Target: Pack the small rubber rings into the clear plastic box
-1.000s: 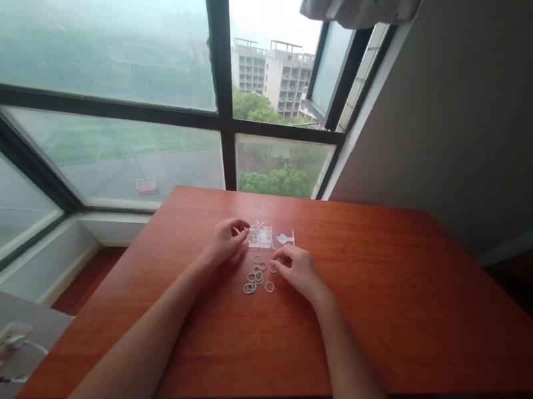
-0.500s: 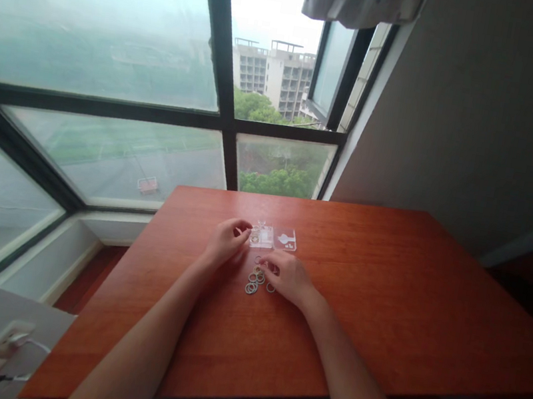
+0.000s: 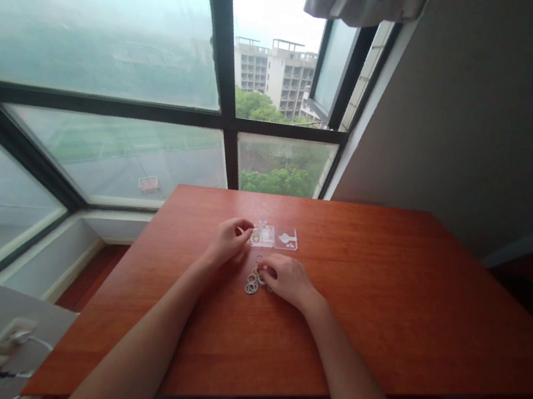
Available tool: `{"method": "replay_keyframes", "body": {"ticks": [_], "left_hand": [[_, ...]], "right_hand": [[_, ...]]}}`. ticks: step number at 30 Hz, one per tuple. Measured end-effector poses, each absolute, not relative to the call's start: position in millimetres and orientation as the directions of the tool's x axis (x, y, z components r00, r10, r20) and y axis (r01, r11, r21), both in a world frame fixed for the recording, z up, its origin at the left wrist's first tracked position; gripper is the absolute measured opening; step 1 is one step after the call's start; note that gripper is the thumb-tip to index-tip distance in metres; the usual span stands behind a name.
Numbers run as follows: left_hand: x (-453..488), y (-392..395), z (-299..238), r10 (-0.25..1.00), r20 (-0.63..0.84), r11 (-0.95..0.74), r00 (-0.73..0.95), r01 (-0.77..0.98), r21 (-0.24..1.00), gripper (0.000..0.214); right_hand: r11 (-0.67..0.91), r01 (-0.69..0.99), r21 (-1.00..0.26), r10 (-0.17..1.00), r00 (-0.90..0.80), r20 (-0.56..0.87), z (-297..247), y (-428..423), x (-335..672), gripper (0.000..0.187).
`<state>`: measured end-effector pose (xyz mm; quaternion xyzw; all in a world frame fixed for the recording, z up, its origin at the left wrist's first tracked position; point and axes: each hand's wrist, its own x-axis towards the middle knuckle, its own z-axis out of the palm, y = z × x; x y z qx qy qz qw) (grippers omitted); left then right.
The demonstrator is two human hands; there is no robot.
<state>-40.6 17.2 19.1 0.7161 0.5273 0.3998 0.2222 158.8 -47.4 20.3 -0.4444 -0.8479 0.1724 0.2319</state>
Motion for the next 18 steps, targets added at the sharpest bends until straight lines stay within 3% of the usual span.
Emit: {"method": "replay_keyframes", "body": {"ticks": [9, 18], "left_hand": [[-38.9, 15.5, 21.9, 0.941, 0.318, -0.324, 0.118, 0.585, 0.743, 0.021], [-38.5, 16.1, 19.2, 0.939, 0.318, -0.335, 0.134, 0.57, 0.75, 0.02]], "right_hand": [[0.51, 0.723, -0.466, 0.851, -0.501, 0.155, 24.9, -49.8, 157.8, 0.018], [0.488, 0.67, -0.559, 0.864, -0.461, 0.201, 17.6, -44.2, 161.3, 0.015]]}}
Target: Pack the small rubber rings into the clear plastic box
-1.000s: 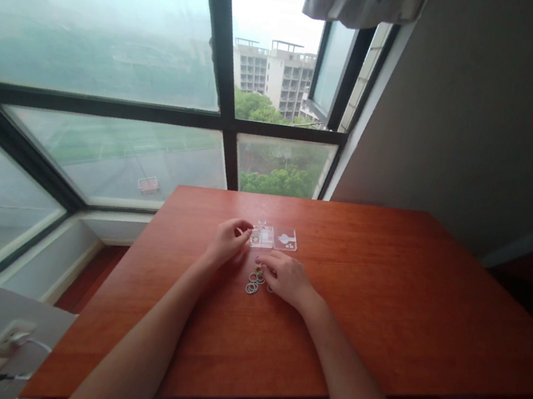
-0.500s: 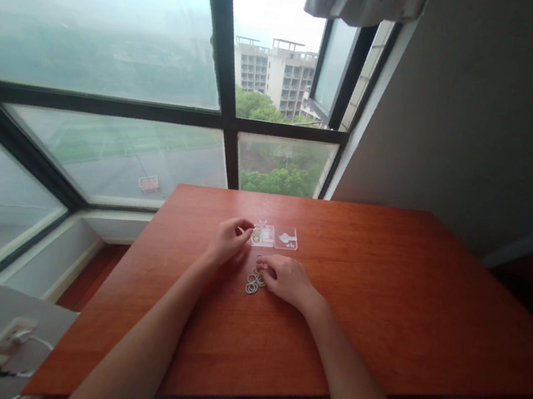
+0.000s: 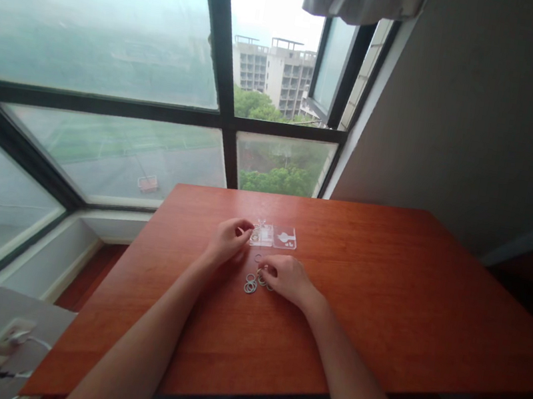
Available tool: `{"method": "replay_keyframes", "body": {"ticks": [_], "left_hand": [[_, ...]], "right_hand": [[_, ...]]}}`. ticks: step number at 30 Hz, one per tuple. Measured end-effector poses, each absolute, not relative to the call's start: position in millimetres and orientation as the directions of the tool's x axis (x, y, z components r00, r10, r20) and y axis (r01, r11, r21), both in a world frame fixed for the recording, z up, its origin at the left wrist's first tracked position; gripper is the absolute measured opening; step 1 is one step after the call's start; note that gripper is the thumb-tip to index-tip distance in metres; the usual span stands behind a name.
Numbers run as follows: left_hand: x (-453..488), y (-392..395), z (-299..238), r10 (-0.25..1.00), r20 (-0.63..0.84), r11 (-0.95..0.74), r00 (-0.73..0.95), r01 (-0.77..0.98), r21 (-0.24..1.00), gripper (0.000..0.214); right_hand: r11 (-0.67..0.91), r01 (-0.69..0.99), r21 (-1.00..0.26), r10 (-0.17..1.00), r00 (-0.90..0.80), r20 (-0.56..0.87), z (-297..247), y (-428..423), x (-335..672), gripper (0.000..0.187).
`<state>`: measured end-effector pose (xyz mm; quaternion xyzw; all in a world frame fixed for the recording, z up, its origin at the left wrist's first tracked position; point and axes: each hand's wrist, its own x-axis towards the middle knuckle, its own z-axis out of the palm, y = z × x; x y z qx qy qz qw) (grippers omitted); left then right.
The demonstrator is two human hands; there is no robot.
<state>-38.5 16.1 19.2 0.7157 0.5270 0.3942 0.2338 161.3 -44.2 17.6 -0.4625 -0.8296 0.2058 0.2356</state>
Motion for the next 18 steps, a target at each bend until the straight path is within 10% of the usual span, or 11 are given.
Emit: {"method": "replay_keyframes", "body": {"ticks": [18], "left_hand": [[-7, -9, 43, 0.846, 0.291, -0.457, 0.447, 0.327, 0.827, 0.019]], "right_hand": [[0.338, 0.436, -0.834, 0.932, -0.028, 0.363, 21, -30, 176, 0.02]]}}
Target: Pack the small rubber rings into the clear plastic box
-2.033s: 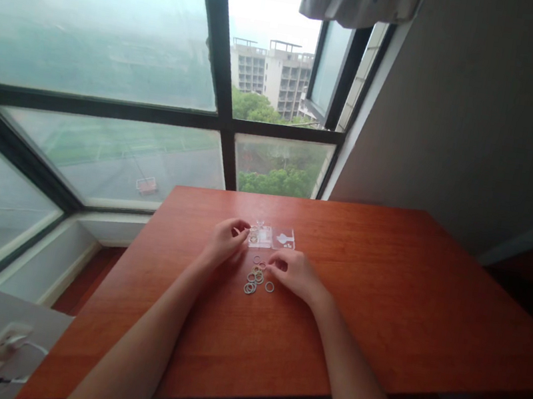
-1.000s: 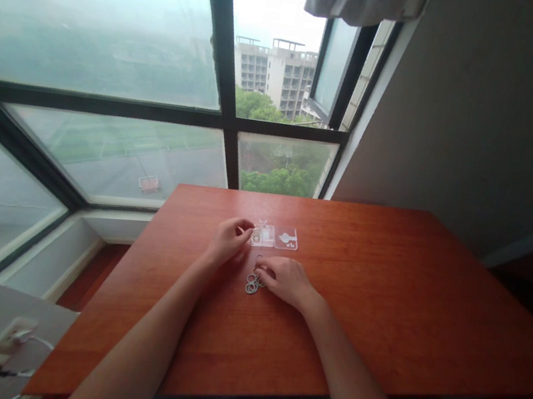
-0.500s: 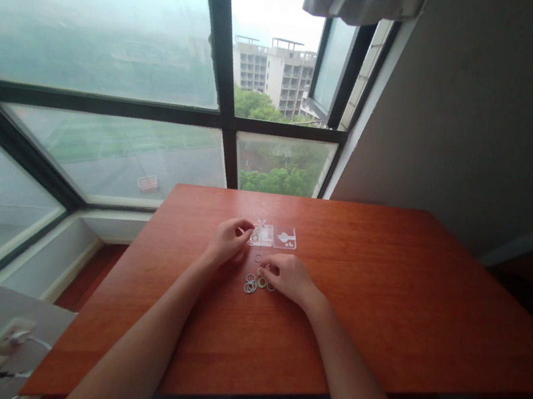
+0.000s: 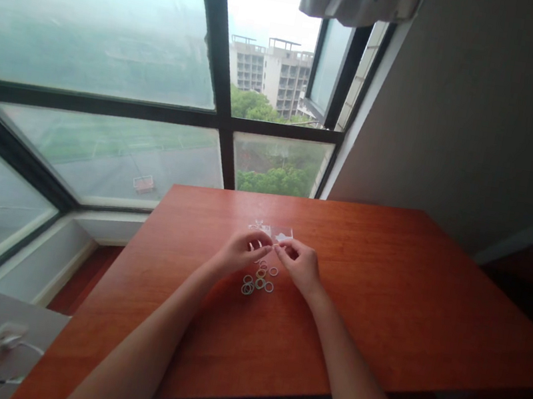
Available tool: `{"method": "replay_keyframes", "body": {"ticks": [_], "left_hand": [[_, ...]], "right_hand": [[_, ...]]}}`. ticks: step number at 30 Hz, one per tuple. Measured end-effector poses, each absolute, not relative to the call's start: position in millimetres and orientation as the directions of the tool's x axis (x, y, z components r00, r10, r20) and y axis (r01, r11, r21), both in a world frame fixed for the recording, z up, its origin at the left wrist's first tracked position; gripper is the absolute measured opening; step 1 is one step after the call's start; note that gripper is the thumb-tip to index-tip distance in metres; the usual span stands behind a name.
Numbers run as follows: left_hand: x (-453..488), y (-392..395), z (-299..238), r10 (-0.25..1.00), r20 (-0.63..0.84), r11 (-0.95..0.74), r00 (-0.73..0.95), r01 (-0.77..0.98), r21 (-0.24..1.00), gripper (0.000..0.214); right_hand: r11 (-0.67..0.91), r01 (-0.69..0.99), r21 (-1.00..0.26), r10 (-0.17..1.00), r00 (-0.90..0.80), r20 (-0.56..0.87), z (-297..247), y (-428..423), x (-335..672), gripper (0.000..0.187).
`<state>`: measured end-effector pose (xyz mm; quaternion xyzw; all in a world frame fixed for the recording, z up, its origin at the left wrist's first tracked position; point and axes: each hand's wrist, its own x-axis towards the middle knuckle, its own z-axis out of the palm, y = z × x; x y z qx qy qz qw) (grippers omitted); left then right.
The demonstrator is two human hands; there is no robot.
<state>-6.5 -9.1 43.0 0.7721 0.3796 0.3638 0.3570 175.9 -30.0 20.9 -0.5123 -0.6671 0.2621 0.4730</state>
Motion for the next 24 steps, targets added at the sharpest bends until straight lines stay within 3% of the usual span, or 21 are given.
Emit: {"method": "replay_keyframes", "body": {"ticks": [10, 19, 24], "left_hand": [[-4, -9, 39, 0.855, 0.331, -0.48, 0.4, 0.366, 0.797, 0.014], [-29, 9, 35, 0.936, 0.338, -0.333, 0.096, 0.544, 0.77, 0.019], [-35, 10, 34, 0.954, 0.291, -0.271, 0.072, 0.617, 0.739, 0.018]], "right_hand": [[0.314, 0.403, -0.859, 0.945, -0.052, 0.322, 19, -30, 175, 0.024], [0.334, 0.429, -0.839, 0.942, -0.131, 0.307, 19, -30, 175, 0.02], [0.342, 0.427, -0.837, 0.94, -0.148, 0.309, 16, -29, 175, 0.019]]}}
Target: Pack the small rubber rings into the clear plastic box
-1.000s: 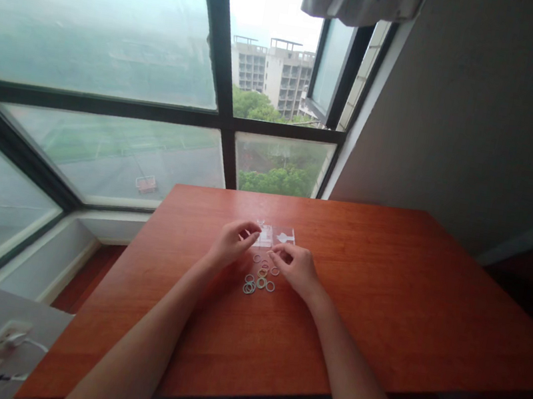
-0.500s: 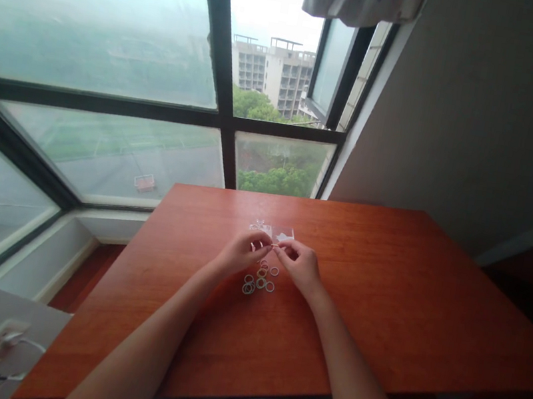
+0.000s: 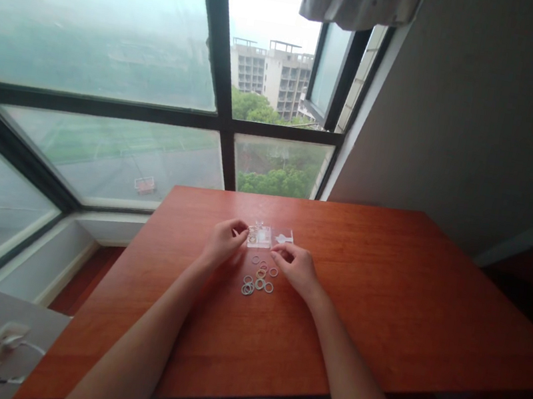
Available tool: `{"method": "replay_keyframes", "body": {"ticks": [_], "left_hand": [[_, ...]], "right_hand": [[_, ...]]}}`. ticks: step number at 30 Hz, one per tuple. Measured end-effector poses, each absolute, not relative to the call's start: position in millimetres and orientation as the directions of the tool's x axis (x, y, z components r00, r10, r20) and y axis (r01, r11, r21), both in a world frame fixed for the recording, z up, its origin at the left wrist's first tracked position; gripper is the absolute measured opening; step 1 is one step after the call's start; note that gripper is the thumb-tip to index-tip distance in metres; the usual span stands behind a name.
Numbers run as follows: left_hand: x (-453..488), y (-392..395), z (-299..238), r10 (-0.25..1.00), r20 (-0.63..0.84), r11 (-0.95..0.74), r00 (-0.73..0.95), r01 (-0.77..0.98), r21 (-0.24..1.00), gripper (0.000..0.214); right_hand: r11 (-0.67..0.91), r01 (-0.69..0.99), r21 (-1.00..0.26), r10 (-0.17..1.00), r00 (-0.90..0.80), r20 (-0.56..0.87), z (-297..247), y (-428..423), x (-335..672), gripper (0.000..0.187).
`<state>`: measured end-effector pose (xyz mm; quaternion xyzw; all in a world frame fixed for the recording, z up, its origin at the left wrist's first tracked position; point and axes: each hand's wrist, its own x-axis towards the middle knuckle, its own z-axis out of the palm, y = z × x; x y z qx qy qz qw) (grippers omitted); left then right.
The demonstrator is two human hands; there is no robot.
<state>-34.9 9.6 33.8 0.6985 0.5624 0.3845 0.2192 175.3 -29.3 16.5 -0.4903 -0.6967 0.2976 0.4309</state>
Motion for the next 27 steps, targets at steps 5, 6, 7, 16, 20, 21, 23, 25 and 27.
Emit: {"method": "replay_keyframes", "body": {"ticks": [5, 6, 7, 16, 20, 21, 23, 25, 27], "left_hand": [[-35, 11, 28, 0.959, 0.268, -0.267, 0.097, 0.632, 0.728, 0.02], [-36, 11, 27, 0.959, 0.266, -0.268, 0.101, 0.632, 0.727, 0.02], [-36, 12, 27, 0.959, 0.264, -0.269, 0.103, 0.632, 0.727, 0.02], [-36, 10, 31, 0.96, 0.264, -0.262, 0.09, 0.614, 0.745, 0.021], [-36, 11, 30, 0.955, 0.281, -0.278, 0.093, 0.61, 0.742, 0.022], [-37, 11, 29, 0.955, 0.283, -0.28, 0.094, 0.609, 0.742, 0.022], [-37, 11, 29, 0.954, 0.283, -0.281, 0.095, 0.606, 0.744, 0.022], [-37, 11, 29, 0.956, 0.277, -0.277, 0.095, 0.604, 0.747, 0.022], [-36, 11, 29, 0.958, 0.271, -0.27, 0.093, 0.605, 0.749, 0.021]], "right_hand": [[0.341, 0.432, -0.835, 0.94, -0.17, 0.297, 15, -29, 175, 0.016], [0.34, 0.432, -0.835, 0.94, -0.172, 0.294, 15, -29, 175, 0.015], [0.339, 0.432, -0.836, 0.941, -0.175, 0.291, 15, -29, 175, 0.015], [0.349, 0.478, -0.806, 0.933, -0.257, 0.251, 18, -33, 173, 0.013], [0.397, 0.521, -0.755, 0.899, -0.388, 0.205, 16, -37, 170, 0.015], [0.41, 0.537, -0.737, 0.892, -0.406, 0.2, 16, -39, 170, 0.017], [0.432, 0.574, -0.696, 0.883, -0.426, 0.197, 16, -41, 169, 0.021], [0.449, 0.606, -0.657, 0.878, -0.437, 0.196, 17, -42, 169, 0.023], [0.461, 0.624, -0.631, 0.873, -0.446, 0.197, 18, -43, 170, 0.023]]}}
